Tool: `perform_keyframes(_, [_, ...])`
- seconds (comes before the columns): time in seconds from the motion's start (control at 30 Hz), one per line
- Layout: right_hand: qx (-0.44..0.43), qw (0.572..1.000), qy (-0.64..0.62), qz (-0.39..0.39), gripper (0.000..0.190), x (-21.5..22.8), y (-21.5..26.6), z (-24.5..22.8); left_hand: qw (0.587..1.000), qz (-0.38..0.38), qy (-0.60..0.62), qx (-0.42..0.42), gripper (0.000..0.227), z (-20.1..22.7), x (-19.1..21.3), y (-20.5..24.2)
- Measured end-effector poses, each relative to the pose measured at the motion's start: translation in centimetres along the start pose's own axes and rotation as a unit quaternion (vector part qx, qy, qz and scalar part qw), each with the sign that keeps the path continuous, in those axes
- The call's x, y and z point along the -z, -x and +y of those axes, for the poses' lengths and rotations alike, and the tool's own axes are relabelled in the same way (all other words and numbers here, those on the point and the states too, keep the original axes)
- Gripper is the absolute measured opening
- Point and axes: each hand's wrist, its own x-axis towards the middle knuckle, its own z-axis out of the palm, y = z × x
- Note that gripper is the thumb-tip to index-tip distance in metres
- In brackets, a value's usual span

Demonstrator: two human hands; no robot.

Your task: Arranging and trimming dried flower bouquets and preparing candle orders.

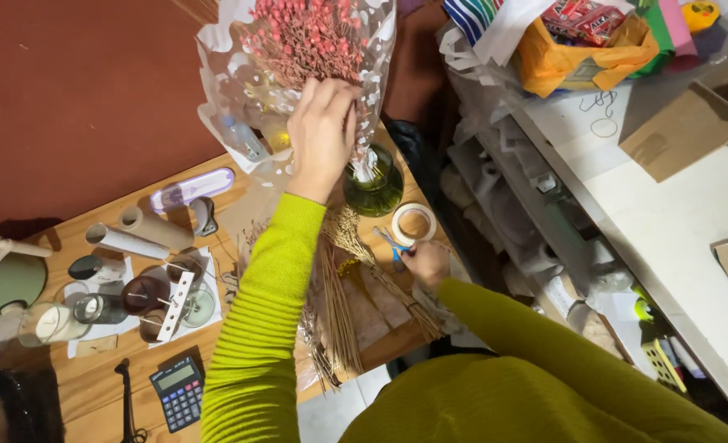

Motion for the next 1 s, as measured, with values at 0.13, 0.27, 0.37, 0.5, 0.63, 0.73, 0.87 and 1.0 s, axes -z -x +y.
perform_keyframes(0.13, [0.066,0.994,-0.022,0.083,0.037,2.0,2.2,-1.4,1.000,0.008,0.011,-0.002,0.022,0.2,0.0,0.2])
perform_keyframes(0.27, [0.178,0.978,0.038,0.106,0.030,-3.0,2.3,1.8,1.000,0.008,0.015,-0.009,0.022,0.2,-0.3,0.0])
perform_keyframes(0.37, [0.181,0.976,0.004,0.121,0.018,-5.0,2.3,3.1,1.000,0.007,0.019,-0.006,0.022,0.0,-0.2,0.1])
perform_keyframes(0.5, [0.180,0.976,0.012,0.118,0.017,0.4,2.9,0.0,1.000,0.008,0.009,0.000,0.020,-0.5,-0.4,0.3])
perform_keyframes(0.63, [0.221,0.966,0.006,0.132,0.021,1.5,1.5,-0.8,0.999,0.010,0.033,0.027,0.019,-0.8,-0.6,0.4])
perform_keyframes(0.73, [0.162,0.978,0.089,-0.095,0.015,-0.4,-0.8,1.2,0.998,0.012,0.048,0.049,0.020,-0.5,-0.4,0.4])
perform_keyframes(0.87, [0.276,0.947,0.135,-0.093,0.010,3.2,-2.7,0.6,0.996,0.020,0.042,0.073,0.016,-1.0,-1.0,0.3])
perform_keyframes(1.0, [0.370,0.926,0.046,-0.061,0.020,17.3,-5.3,-4.3,0.995,0.031,0.060,0.078,0.014,-1.9,-1.2,0.6])
